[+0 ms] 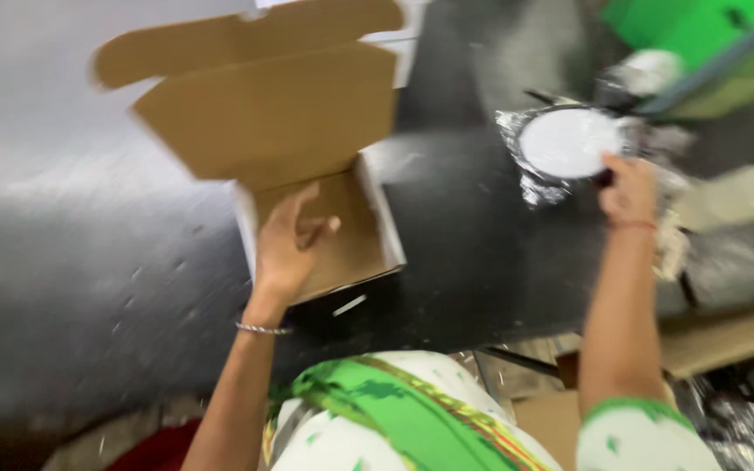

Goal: The person repeatedly places plastic-wrapped circular items into small white cardboard boxes, closes the flaps, and stacks the finished boxes on a table. A second person is visible nearby, also handling boxes.

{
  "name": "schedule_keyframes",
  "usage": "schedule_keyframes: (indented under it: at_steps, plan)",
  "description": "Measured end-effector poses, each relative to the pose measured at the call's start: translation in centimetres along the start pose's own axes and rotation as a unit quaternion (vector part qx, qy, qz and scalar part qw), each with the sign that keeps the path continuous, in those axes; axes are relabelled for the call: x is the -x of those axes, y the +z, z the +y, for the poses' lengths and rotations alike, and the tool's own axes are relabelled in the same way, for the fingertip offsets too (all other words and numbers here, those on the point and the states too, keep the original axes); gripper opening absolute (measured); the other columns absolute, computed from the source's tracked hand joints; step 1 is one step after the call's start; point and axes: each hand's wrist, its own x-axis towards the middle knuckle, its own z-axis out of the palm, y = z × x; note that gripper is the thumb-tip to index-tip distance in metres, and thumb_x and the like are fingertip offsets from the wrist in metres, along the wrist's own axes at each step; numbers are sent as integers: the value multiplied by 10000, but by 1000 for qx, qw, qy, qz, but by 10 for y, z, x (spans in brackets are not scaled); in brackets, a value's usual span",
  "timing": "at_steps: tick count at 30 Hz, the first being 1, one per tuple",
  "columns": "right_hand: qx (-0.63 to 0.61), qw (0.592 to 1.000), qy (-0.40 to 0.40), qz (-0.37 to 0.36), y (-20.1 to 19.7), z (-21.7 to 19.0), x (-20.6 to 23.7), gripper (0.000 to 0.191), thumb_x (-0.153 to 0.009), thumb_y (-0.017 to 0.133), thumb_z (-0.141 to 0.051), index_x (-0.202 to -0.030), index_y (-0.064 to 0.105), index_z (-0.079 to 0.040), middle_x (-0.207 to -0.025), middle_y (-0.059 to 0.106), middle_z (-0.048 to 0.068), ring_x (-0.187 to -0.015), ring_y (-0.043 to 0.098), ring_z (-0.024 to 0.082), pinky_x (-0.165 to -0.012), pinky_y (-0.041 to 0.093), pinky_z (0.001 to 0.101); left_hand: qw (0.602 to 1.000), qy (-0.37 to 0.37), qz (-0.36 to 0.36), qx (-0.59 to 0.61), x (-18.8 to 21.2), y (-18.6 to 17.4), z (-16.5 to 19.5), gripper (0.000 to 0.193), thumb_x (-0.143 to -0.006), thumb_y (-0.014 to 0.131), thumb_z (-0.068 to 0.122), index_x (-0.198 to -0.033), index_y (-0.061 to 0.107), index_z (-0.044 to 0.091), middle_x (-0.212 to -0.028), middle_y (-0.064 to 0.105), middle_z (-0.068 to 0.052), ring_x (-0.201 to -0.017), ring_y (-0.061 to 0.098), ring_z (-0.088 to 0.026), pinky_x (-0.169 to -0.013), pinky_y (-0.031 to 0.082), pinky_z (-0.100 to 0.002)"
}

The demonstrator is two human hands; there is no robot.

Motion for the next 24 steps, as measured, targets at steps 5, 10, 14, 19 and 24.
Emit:
schedule_keyframes:
  at_steps: [5, 10, 14, 19, 24]
  plan:
    - [-592, 771, 227, -59, -27, -135, -2, 279, -957, 729, 17, -910, 511, -149, -825, 589, -37, -650, 536, 42, -582, 432, 190, 982, -42, 185, 13, 9, -66, -17, 374, -954, 733, 159, -1300, 627, 61, -1261, 720, -67, -946, 736, -157, -774, 598, -282]
    - [-391, 908, -23, -148, 3, -284, 16, 223, -947, 741, 49, -991, 542, -40, -1221, 736, 81, -705, 575, 136, -641, 472, 275, 969, -41, 242, 16, 15, -85, -17, 336, -956, 730, 137, -1274, 655, 60, -1241, 735, -55, -930, 743, -158, -759, 590, -288]
    - [-265, 873, -385, -142, 35, -343, 23, 138, -850, 652, 8, -860, 517, -18, -1381, 663, 164, -1269, 656, 376, -1038, 561, 432, 968, -46, 245, 24, 23, -90, -20, 311, -957, 737, 144, -1251, 675, 63, -1216, 741, -59, -940, 744, -160, -752, 593, -297]
    - [-231, 882, -294, -286, 37, -343, 24, 110, -832, 773, -189, -861, 716, -100, -1275, 706, 130, -1130, 663, 324, -899, 545, 421, 963, -37, 265, 28, 18, -109, -38, 423, -925, 775, 181, -1300, 635, 46, -1262, 723, -90, -1035, 747, -180, -859, 628, -328]
    - [-299, 952, -49, -52, 42, -310, -43, 303, -981, 801, -127, -1196, 612, -28, -1072, 712, 103, -959, 709, 188, -876, 572, 306, 967, 112, 230, 13, -39, -127, -44, 784, -833, 911, 187, -1453, 471, -7, -1344, 630, -159, -1161, 664, -246, -947, 583, -366]
